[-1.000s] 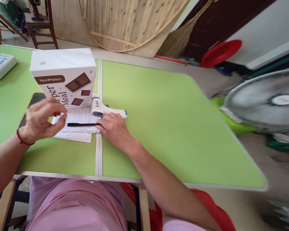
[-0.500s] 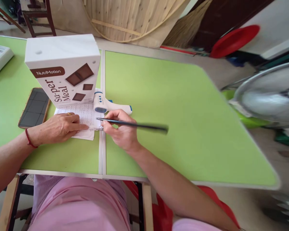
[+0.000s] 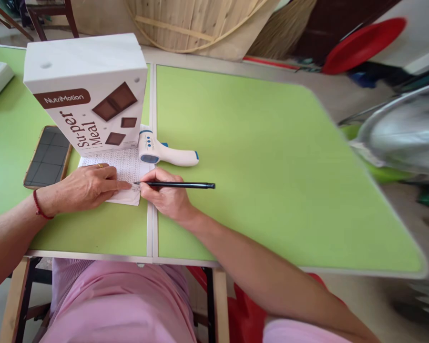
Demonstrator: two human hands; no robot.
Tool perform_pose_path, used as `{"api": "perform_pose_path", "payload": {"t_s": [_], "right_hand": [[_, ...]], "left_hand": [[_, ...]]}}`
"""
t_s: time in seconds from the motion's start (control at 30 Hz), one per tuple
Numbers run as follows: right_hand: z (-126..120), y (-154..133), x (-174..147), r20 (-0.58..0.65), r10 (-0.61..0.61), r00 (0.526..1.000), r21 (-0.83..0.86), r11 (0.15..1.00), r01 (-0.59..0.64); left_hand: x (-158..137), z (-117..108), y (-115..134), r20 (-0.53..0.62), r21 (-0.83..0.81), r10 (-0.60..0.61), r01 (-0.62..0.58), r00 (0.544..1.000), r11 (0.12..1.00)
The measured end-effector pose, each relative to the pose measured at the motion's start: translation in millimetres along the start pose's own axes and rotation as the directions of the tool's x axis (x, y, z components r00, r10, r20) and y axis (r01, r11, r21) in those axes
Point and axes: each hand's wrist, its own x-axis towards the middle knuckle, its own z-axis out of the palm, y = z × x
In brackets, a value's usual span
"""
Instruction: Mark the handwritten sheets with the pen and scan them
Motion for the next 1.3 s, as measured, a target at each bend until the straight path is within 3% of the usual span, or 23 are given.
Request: {"api": "perform_pose_path", "payload": {"t_s": [0.33,0.7,1.3], "right_hand": [[-0.4,2.6,-0.8,0.047,-0.028,0.998,-0.023,0.999,0.029],[1.3,1.6,-0.2,0.001,-0.229,0.973,-0.11,0.967,0.228],[1.9,2.7,0.0,-0.034,-0.164,0.986,-0.108,0.981,0.16]], "left_hand": [[0.4,-0.5,0.0,0.006,-0.011,-0.008,0.008,1.0,1.0],[2.3,-1.6,2.0,0.039,-0.004,-0.024,0.025,0.999,1.0],[2.1,-1.3,1.1,0.06,-0.023,-0.041,0.043,0.997,0.999]]}}
